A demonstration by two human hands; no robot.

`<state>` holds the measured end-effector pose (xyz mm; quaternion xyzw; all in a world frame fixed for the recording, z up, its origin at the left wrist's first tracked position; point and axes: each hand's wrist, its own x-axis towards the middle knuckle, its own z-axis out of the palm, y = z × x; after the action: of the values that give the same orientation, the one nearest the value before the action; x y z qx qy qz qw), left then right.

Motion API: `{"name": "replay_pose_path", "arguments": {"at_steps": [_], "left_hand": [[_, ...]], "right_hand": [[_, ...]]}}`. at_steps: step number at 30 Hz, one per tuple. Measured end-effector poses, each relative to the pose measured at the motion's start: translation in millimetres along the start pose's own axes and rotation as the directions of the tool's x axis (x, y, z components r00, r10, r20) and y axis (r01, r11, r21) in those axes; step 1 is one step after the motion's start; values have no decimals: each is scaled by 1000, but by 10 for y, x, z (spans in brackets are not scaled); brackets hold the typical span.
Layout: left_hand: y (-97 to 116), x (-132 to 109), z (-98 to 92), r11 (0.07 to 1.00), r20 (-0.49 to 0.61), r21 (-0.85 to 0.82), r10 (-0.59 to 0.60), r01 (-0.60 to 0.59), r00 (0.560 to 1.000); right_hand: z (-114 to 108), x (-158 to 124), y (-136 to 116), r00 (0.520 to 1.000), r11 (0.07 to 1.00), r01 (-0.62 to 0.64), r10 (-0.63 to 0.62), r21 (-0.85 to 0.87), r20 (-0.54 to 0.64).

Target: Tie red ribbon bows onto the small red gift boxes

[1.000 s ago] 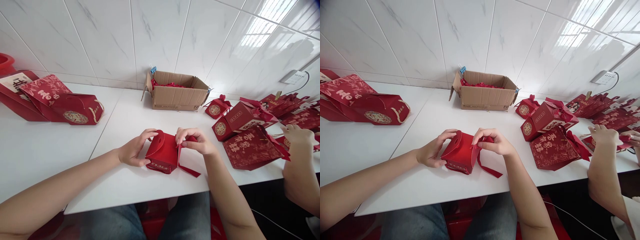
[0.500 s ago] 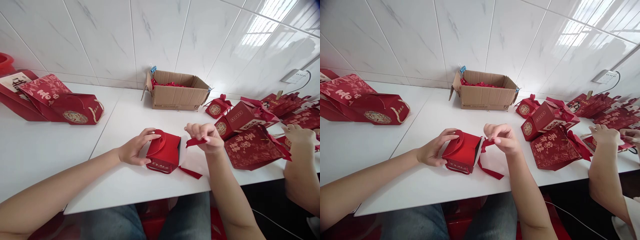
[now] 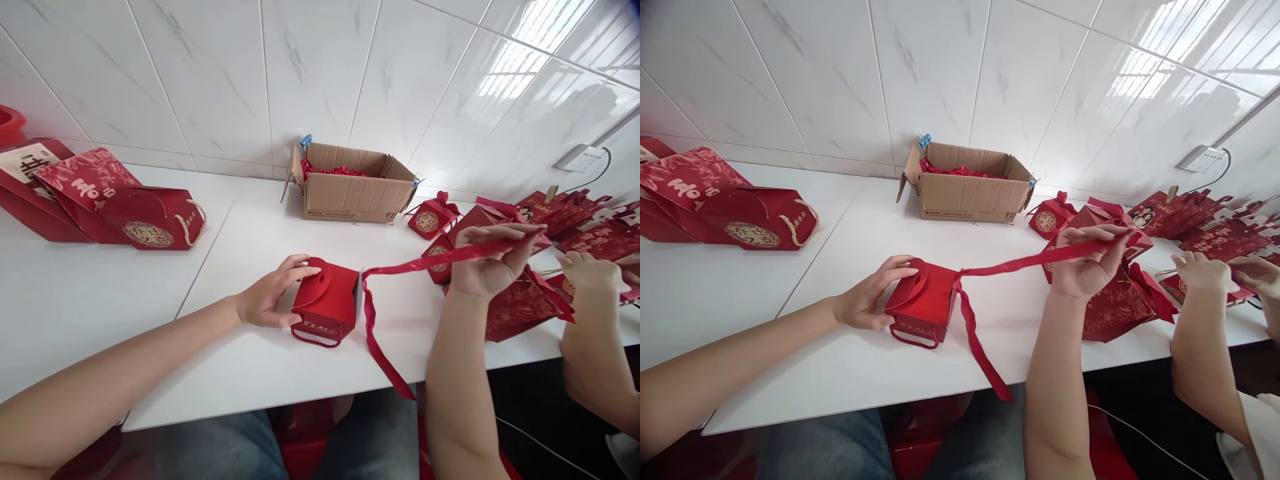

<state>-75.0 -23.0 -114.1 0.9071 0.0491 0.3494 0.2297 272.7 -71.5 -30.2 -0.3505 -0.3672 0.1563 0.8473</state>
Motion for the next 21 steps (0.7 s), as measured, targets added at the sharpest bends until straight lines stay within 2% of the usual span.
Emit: {"name": "replay_pose_path", "arguments": {"at_steps": [2,4,5,7,9,10,11,12,13,15,18,21], "left_hand": [[3,-2,-4,1000,6,-20,-6,6,1000],[18,-3,-7,997,12,-67,-34,35,999],[29,-2,-6,993,13,-103,-59,60,998],[60,5,10,975,1,-191,-120,118,993],[99,17,49,947,-40,-281,-175,157,984],[120,25,77,935,-70,-315,-194,163,979],[143,33,108,926,-106,-342,-206,159,973],[166,42,141,920,-138,-360,-218,156,966],[189,50,172,916,-167,-370,-231,157,958],[231,64,224,904,-209,-386,-279,183,937],[271,72,263,884,-253,-416,-338,214,907],[273,65,271,886,-307,-423,-336,188,891]], "right_hand": [[128,-118,44,986,990,-74,54,123,158],[279,-294,89,916,982,-163,114,99,384],[349,-396,104,867,990,-139,108,28,486],[466,-601,114,738,995,-53,95,-83,668],[551,-782,102,547,991,-15,121,-135,829],[584,-855,94,467,991,1,119,-135,876],[612,-915,87,407,992,21,103,-122,907],[635,-961,81,372,993,53,81,-108,925],[653,-994,79,354,991,89,58,-96,933],[673,-1030,78,356,985,147,34,-92,934],[677,-1038,81,399,986,139,30,-93,917],[677,-1044,85,445,993,97,20,-70,896]]}}
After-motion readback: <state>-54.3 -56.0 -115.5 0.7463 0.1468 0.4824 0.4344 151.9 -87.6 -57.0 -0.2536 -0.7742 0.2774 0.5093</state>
